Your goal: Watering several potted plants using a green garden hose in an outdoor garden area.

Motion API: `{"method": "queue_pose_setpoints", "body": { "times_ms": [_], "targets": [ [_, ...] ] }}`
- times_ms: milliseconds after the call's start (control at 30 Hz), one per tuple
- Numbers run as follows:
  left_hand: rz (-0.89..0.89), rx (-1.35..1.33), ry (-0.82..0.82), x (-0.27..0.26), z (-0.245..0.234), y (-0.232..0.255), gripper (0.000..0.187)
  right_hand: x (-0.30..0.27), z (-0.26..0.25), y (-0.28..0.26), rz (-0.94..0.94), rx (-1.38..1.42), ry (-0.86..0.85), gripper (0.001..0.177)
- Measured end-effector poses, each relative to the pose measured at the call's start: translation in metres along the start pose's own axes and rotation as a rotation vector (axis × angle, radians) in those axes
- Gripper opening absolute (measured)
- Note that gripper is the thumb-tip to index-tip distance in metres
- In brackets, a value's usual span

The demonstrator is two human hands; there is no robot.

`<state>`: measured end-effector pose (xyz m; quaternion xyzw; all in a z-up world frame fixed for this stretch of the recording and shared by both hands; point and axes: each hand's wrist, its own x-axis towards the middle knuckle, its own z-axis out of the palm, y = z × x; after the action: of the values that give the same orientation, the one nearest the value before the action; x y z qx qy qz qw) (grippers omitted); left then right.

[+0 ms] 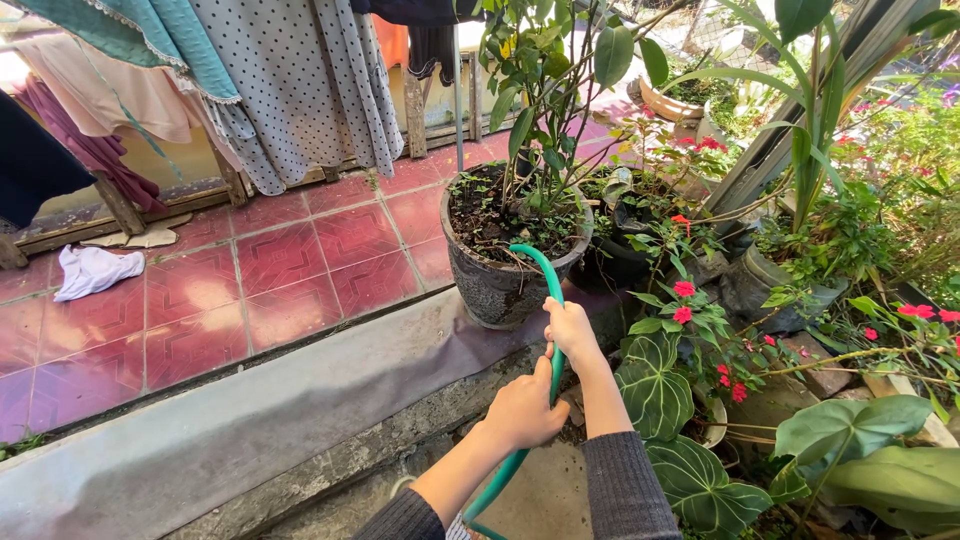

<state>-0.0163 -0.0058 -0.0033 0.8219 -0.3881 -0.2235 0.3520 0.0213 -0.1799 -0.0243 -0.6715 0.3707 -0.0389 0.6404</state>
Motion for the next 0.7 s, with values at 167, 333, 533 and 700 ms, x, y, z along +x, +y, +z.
{"method": "queue_pose_setpoints", "body": {
  "times_ms": [167,333,533,700],
  "targets": [
    [0.017,-0.005,-0.025,0.005,0.001,0.003,0.053,0.0,-0.008,0.002,-0.002,0.008,0.061,0.034],
    [0.067,-0.007,-0.058,0.017,0.002,0.004,0.051,0.007,-0.022,0.006,0.0,0.039,0.122,0.036],
    [0.103,-0.003,-0.125,0.033,-0.005,0.005,0.049,0.012,-0.033,0.004,0.006,0.064,0.203,0.033],
    [0.123,-0.011,-0.162,0.047,-0.019,0.005,0.045,0.017,-0.032,-0.012,0.018,0.064,0.249,0.032]
  ]
}}
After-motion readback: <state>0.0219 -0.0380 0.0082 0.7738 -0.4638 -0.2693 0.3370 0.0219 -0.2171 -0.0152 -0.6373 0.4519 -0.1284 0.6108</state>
